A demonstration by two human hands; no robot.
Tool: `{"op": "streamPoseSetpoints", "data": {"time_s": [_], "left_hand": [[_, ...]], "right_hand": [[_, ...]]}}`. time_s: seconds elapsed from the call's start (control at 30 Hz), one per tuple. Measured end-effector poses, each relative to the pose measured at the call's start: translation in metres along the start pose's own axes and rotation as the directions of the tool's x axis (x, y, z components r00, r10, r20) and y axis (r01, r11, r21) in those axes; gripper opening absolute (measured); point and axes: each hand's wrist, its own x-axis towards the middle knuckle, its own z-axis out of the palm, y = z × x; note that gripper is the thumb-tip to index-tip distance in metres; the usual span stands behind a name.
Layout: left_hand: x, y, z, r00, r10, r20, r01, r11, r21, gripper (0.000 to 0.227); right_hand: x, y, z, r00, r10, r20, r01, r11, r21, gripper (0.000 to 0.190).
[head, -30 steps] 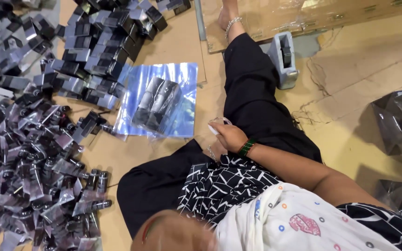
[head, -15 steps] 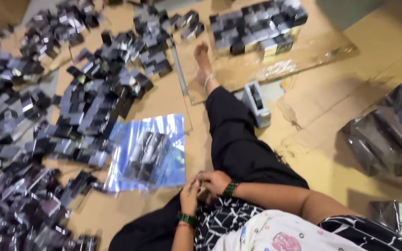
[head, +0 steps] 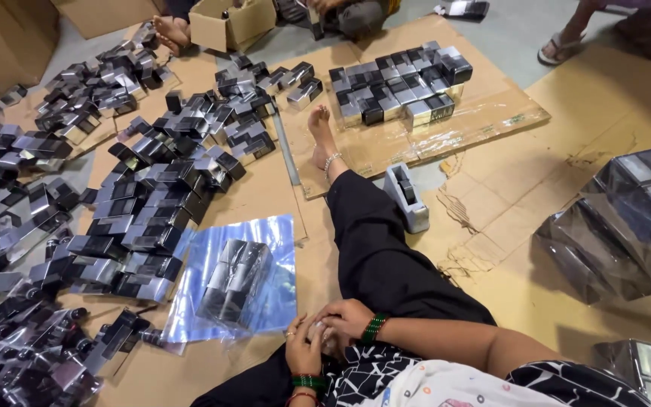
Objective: The person sits on the floor and applies small white paper labels to the caps of small tubes. They peel the label from a backing sheet and press it onto the cap of each tube one by one.
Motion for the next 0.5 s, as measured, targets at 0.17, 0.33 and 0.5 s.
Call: {"op": "streamPoseSetpoints", "data": {"time_s": [0.17, 0.33, 0.5], "left_hand": [[-0.001, 0.015, -0.009, 0.969, -0.238, 0.066, 0.233, 0.969, 0.080, 0.024], [-0.001, 0.015, -0.005, 0.950, -0.312, 0.003, 0.311, 0.945, -0.100, 0.021], [-0.003, 0.009, -0.003, 0.930, -0.365, -0.049, 0.349, 0.916, -0.199, 0.018]], "right_hand": [[-0.006, -0.017, -0.008, 0.999, 0.015, 0.030, -0.018, 0.995, 0.100, 0.023], [-0.007, -0.012, -0.007, 0.984, 0.157, 0.081, -0.171, 0.961, 0.216, 0.034], [0.002, 0.016, -0.001, 0.983, 0.186, -0.015, -0.182, 0.975, 0.126, 0.031]]}}
